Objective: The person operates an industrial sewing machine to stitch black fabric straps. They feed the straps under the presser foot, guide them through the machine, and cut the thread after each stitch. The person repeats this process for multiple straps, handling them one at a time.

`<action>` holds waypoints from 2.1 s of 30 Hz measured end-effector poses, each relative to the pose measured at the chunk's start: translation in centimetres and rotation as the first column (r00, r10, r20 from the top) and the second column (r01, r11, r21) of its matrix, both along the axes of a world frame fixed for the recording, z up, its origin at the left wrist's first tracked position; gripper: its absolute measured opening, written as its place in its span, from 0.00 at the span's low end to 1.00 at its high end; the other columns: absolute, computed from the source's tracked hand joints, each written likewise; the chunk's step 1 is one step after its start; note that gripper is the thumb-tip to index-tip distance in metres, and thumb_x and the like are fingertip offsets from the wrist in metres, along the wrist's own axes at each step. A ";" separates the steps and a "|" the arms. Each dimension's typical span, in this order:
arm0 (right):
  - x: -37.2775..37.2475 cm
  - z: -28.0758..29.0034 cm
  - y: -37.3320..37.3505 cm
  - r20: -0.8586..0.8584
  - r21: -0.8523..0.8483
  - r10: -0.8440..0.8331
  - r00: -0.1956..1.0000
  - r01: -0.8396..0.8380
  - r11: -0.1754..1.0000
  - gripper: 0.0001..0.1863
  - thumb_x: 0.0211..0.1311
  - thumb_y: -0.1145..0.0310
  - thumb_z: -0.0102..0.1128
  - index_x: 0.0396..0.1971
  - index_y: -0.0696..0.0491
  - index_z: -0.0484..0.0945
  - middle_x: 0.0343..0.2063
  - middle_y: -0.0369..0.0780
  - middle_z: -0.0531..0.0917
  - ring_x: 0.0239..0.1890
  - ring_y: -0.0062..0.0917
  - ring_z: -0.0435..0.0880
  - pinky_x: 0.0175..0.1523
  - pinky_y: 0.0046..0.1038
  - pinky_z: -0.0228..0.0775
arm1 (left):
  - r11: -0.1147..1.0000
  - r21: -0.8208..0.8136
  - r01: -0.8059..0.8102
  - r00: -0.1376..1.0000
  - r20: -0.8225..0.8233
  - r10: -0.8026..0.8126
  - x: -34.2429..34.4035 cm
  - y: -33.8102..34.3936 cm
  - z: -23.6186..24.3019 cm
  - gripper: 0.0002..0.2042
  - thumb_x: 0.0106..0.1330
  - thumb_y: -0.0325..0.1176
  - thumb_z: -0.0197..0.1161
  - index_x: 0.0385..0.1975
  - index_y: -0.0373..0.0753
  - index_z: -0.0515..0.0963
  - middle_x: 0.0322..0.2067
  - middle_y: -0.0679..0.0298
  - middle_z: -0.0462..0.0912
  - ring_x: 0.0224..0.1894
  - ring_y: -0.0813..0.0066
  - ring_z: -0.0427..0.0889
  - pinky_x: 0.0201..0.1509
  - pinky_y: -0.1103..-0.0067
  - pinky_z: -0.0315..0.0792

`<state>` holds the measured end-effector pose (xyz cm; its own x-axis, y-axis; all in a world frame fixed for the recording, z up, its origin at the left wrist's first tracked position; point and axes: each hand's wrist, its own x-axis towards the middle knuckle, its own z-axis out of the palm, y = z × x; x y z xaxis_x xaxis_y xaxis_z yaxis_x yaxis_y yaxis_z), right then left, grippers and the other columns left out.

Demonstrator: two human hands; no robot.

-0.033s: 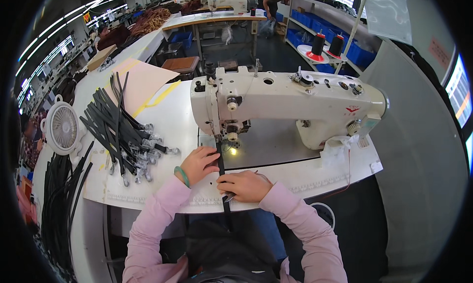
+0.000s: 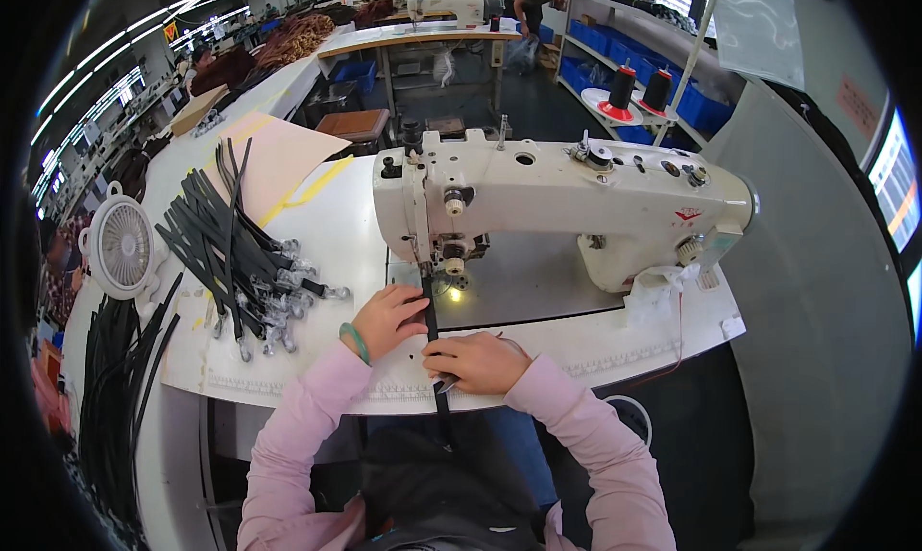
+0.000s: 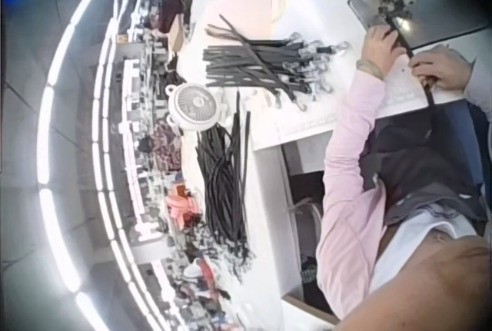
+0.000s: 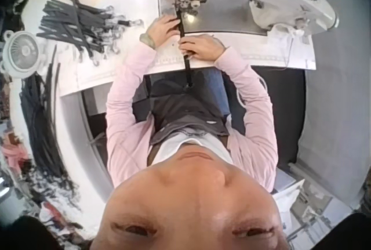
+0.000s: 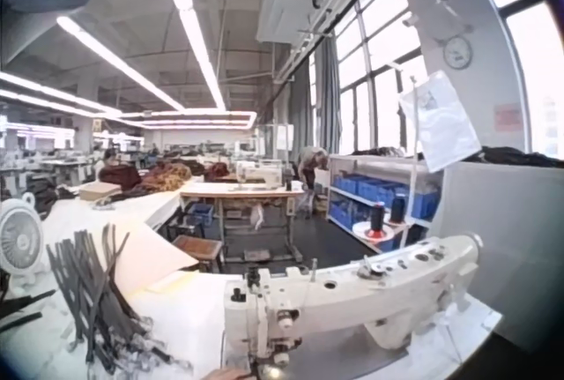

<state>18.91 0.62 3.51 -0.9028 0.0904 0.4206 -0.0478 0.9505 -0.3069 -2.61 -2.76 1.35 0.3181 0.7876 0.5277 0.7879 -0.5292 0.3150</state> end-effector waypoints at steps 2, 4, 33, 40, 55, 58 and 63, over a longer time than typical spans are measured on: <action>-0.1 0.1 0.1 -0.035 0.009 0.009 0.999 -0.009 1.000 0.10 0.47 0.70 0.59 0.32 0.52 0.74 0.36 0.33 0.76 0.28 0.26 0.79 0.31 0.25 0.72 | 1.000 0.008 0.002 1.000 0.004 -0.002 0.0 0.0 -0.1 0.20 0.44 0.34 0.67 0.39 0.35 0.75 0.42 0.56 0.74 0.45 0.59 0.72 0.48 0.72 0.68; -0.2 0.3 -0.1 -0.048 0.010 -0.007 0.999 0.007 1.000 0.10 0.48 0.69 0.60 0.32 0.53 0.74 0.35 0.34 0.77 0.28 0.26 0.79 0.30 0.25 0.72 | 1.000 0.021 0.002 1.000 -0.001 -0.002 0.0 0.1 -0.1 0.20 0.45 0.35 0.67 0.38 0.35 0.76 0.42 0.57 0.74 0.45 0.60 0.72 0.48 0.72 0.69; -0.4 0.4 -0.2 -0.007 -0.008 -0.021 1.000 0.020 1.000 0.11 0.47 0.69 0.61 0.32 0.52 0.74 0.36 0.34 0.77 0.31 0.26 0.79 0.33 0.25 0.72 | 1.000 -0.024 -0.018 0.999 -0.037 0.017 -0.1 0.1 -0.3 0.19 0.47 0.36 0.66 0.39 0.35 0.75 0.43 0.57 0.74 0.46 0.60 0.71 0.50 0.72 0.67; -0.5 0.2 -0.2 -0.011 -0.001 -0.025 1.000 0.025 1.000 0.10 0.46 0.69 0.62 0.31 0.51 0.74 0.36 0.34 0.77 0.32 0.26 0.79 0.32 0.25 0.72 | 1.000 -0.026 -0.017 0.998 -0.053 0.016 -0.1 -0.1 -0.4 0.19 0.47 0.36 0.66 0.40 0.36 0.75 0.43 0.59 0.73 0.47 0.61 0.70 0.51 0.72 0.67; -0.5 0.2 -0.2 -0.028 -0.004 -0.021 0.999 0.021 1.000 0.11 0.45 0.72 0.61 0.32 0.52 0.74 0.36 0.34 0.77 0.31 0.26 0.79 0.32 0.26 0.72 | 1.000 -0.022 -0.012 1.000 -0.018 0.012 -0.2 0.1 -0.6 0.20 0.46 0.35 0.66 0.39 0.35 0.75 0.43 0.58 0.73 0.47 0.60 0.71 0.51 0.72 0.67; -0.4 0.0 -0.1 -0.044 -0.014 -0.024 0.999 0.023 1.000 0.12 0.43 0.73 0.61 0.32 0.51 0.75 0.36 0.34 0.77 0.31 0.26 0.79 0.32 0.26 0.72 | 1.000 -0.026 -0.011 1.000 -0.022 0.010 -0.1 0.1 -0.5 0.20 0.46 0.35 0.66 0.39 0.35 0.75 0.43 0.58 0.73 0.47 0.60 0.71 0.51 0.72 0.67; -0.1 0.1 -0.1 -0.041 -0.114 -0.029 0.999 0.024 0.993 0.12 0.40 0.76 0.64 0.29 0.53 0.78 0.33 0.37 0.80 0.27 0.30 0.80 0.30 0.27 0.72 | 1.000 0.003 -0.006 0.999 -0.037 0.006 -0.2 0.2 -0.6 0.19 0.47 0.38 0.66 0.38 0.36 0.76 0.41 0.58 0.74 0.45 0.62 0.71 0.50 0.72 0.67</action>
<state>18.86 0.52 3.63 -0.8808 0.1635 0.4443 -0.0385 0.9106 -0.4114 -2.82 -2.59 0.71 0.3327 0.7883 0.5176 0.8023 -0.5251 0.2840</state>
